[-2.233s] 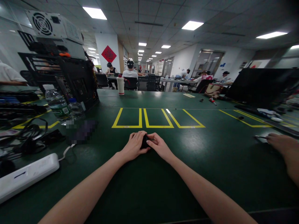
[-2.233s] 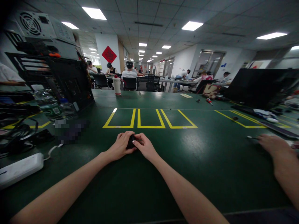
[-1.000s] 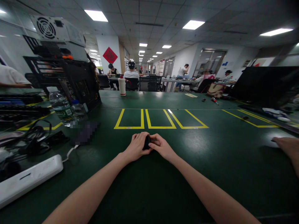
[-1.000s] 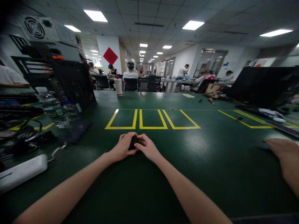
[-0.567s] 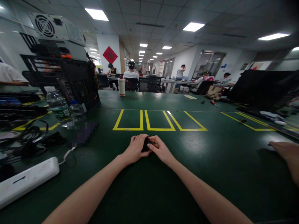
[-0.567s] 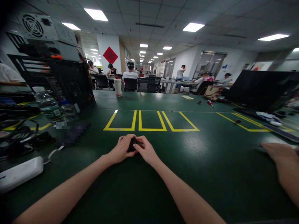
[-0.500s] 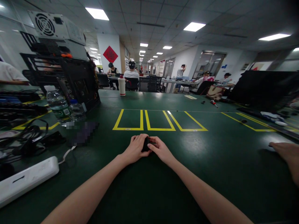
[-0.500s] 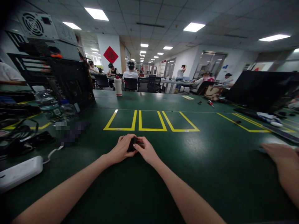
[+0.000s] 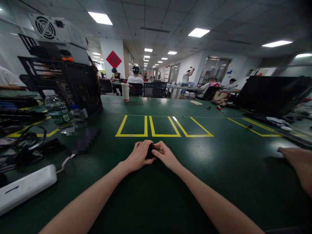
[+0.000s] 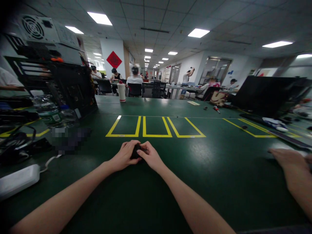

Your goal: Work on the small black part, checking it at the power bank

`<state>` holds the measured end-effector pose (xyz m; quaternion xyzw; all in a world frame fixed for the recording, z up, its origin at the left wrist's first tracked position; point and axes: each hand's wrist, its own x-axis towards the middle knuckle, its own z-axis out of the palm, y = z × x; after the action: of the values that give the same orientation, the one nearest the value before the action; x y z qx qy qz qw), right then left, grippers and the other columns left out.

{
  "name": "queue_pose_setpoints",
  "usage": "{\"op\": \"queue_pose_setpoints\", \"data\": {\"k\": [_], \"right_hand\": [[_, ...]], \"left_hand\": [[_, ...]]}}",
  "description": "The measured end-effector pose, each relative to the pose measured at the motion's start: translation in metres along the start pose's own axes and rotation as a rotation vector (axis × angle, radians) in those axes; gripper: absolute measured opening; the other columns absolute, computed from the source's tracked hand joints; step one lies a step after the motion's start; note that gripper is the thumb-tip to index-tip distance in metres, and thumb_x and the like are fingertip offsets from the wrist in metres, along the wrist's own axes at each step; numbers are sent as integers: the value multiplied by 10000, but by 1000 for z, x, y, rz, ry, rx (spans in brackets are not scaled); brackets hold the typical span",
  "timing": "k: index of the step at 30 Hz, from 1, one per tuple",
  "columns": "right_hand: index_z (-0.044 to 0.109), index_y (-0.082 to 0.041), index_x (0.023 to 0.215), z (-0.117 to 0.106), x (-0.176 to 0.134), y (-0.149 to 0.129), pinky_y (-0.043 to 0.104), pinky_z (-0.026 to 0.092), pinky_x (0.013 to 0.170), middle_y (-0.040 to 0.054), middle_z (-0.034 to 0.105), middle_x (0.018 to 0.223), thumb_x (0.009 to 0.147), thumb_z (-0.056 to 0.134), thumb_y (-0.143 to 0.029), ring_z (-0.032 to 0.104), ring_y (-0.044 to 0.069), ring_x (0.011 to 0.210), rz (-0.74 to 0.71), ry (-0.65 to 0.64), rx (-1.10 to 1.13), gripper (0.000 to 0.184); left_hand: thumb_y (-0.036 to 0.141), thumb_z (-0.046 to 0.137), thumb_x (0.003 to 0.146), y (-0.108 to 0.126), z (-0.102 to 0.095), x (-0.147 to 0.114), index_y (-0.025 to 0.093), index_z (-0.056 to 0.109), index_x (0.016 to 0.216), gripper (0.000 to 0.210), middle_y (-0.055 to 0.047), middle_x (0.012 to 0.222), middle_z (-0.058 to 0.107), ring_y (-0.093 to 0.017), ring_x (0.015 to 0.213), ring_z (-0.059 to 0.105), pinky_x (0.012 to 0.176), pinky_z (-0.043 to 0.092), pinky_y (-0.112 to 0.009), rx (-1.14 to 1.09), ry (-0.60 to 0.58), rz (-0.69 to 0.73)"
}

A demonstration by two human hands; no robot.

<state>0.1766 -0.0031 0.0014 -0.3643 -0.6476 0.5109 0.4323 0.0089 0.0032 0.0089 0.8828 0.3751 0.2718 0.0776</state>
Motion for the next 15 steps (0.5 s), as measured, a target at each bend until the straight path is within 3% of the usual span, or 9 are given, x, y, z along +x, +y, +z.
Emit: {"op": "queue_pose_setpoints", "data": {"k": [7,15], "right_hand": [[498,-206,1009,-1,1,5,359,444,823,46,539,1012,774,550,-329,530,184,960,30,41,-137,270],[473,-224,971,1,-6,-7,361,467,820,25,512,1063,743,595,-271,563,177,945,18,-38,-49,263]], "left_hand": [[314,571,750,2,-2,-1,217,330,1142,471,-68,1098,491,-242,1033,477,929,302,-438,-13,-10,-3],[284,569,749,2,-3,-3,206,333,1147,470,-74,1116,484,-241,1051,469,938,301,-440,-7,-22,-2]]}}
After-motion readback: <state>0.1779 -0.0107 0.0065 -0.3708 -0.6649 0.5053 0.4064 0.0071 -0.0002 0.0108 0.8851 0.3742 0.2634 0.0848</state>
